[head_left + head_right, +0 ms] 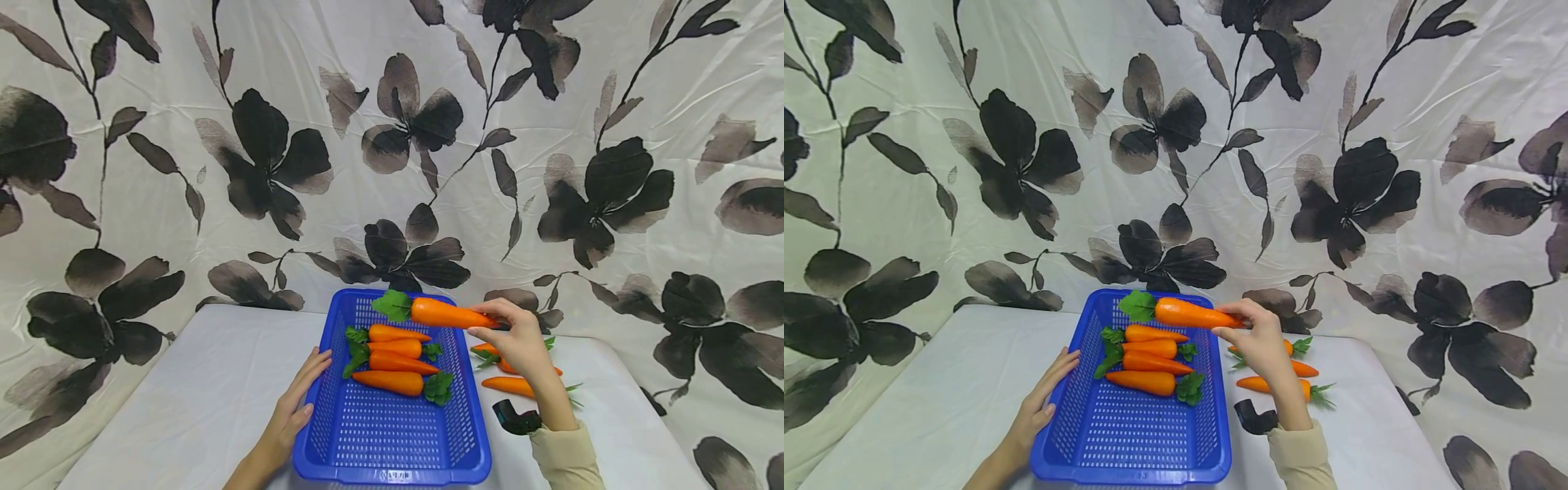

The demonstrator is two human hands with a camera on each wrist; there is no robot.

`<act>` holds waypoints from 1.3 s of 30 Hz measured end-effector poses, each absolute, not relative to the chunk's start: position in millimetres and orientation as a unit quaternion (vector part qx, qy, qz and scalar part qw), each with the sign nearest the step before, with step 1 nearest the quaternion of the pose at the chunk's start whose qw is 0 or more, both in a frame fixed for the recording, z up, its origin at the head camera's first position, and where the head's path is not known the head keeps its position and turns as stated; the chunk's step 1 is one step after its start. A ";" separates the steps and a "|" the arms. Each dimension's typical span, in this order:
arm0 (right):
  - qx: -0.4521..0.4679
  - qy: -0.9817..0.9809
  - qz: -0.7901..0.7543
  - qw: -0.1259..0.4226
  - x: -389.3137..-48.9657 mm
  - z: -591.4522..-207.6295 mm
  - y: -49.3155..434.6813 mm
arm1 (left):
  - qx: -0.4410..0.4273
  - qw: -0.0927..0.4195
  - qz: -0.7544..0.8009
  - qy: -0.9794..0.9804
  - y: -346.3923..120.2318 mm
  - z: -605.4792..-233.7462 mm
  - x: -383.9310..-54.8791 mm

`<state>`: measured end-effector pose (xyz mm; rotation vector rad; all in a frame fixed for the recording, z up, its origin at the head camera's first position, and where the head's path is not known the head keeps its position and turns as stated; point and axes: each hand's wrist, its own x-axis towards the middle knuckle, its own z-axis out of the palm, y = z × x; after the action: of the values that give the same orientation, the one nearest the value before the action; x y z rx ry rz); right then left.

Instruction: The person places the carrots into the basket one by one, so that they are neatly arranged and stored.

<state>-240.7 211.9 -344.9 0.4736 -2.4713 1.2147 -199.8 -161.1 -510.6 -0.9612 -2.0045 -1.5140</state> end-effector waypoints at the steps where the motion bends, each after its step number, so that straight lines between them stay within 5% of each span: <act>1: 0.173 -0.874 0.421 0.168 -242.5 -344.9 205.7 | -0.349 0.225 -0.548 -0.726 -161.2 -510.9 -200.0; 20: 0.210 -0.923 0.323 -0.016 -266.0 -378.2 129.0 | -0.373 0.242 -0.552 -0.705 -160.3 -512.8 -202.7; 39: 0.174 -0.950 0.245 -0.081 -264.8 -410.2 107.9 | -0.375 0.248 -0.546 -0.707 -159.4 -513.0 -202.1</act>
<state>-264.8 107.9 -410.2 0.5764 -3.1496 0.8113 -202.1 -159.4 -513.0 -1.0226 -1.9265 -1.4884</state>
